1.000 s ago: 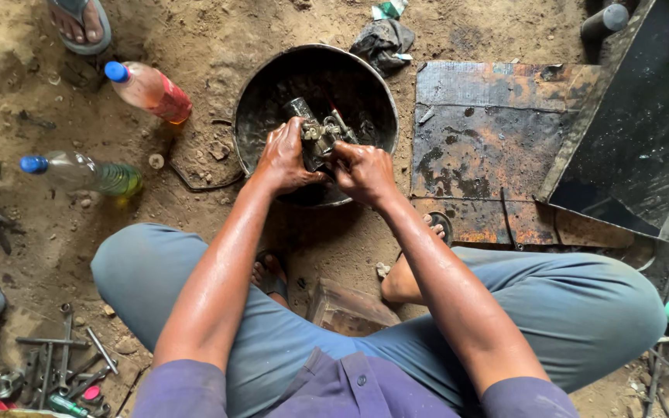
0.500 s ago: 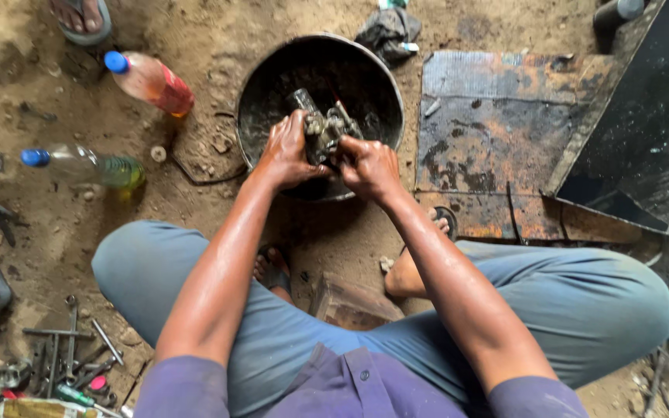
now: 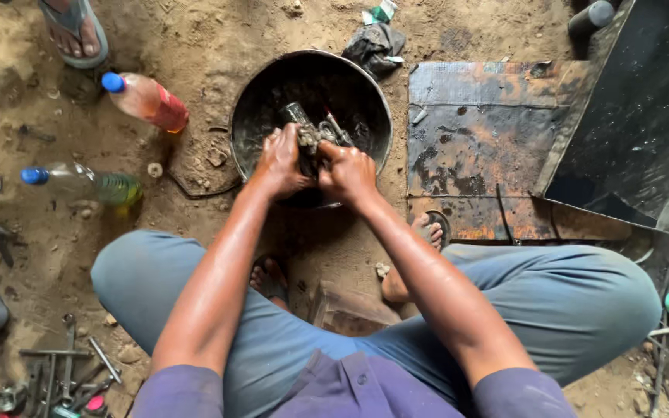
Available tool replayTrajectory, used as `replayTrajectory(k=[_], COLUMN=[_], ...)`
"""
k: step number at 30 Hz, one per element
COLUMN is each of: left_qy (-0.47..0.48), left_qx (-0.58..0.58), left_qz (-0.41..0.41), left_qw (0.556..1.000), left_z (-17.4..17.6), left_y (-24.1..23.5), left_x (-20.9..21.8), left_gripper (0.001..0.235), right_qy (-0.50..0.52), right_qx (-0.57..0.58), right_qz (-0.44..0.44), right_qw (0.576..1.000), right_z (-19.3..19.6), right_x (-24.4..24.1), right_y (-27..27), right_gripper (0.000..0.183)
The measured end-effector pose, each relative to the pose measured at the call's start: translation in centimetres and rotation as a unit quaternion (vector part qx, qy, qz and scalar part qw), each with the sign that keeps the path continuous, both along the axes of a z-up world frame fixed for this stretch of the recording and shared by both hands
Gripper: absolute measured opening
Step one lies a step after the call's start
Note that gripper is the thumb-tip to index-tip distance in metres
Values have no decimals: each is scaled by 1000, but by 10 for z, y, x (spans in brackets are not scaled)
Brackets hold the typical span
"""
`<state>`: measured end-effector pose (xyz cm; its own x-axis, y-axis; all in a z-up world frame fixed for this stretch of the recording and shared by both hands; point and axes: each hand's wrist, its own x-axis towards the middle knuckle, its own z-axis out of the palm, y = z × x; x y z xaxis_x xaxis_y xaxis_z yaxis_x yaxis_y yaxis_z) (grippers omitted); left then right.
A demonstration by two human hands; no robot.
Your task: The person sits on the ground and scrubs a metal engine casing with a brush and liquid from a bucket. They rotate the part to clean different sides and inspect the interior surfaces.
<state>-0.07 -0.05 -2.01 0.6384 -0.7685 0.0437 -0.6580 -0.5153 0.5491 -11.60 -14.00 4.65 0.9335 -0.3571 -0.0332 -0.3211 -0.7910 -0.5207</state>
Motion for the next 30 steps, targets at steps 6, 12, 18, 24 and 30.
replayTrajectory(k=[6,12,18,24,30], left_qy=[16,18,22,47,67], left_qx=[-64,-50,-34,11,0], left_qz=[-11,-7,-5,16,29], left_qw=[998,999,999,999,997], left_z=[6,9,12,14,16], left_y=[1,6,9,2,1], left_x=[-4,1,4,4,0], left_gripper=[111,119,120,113,112], right_qy=[-35,65,-75,-16,-91], right_qx=[-58,-35,1,-3,-32], right_qz=[22,33,53,49,68], right_qw=[997,997,996,999,993], right_z=[2,15,-3,-33,-40], right_x=[3,-6,-13,-4,-9], right_y=[-6,-19,-17,-17,-5], right_gripper=[44,16,13,36,24])
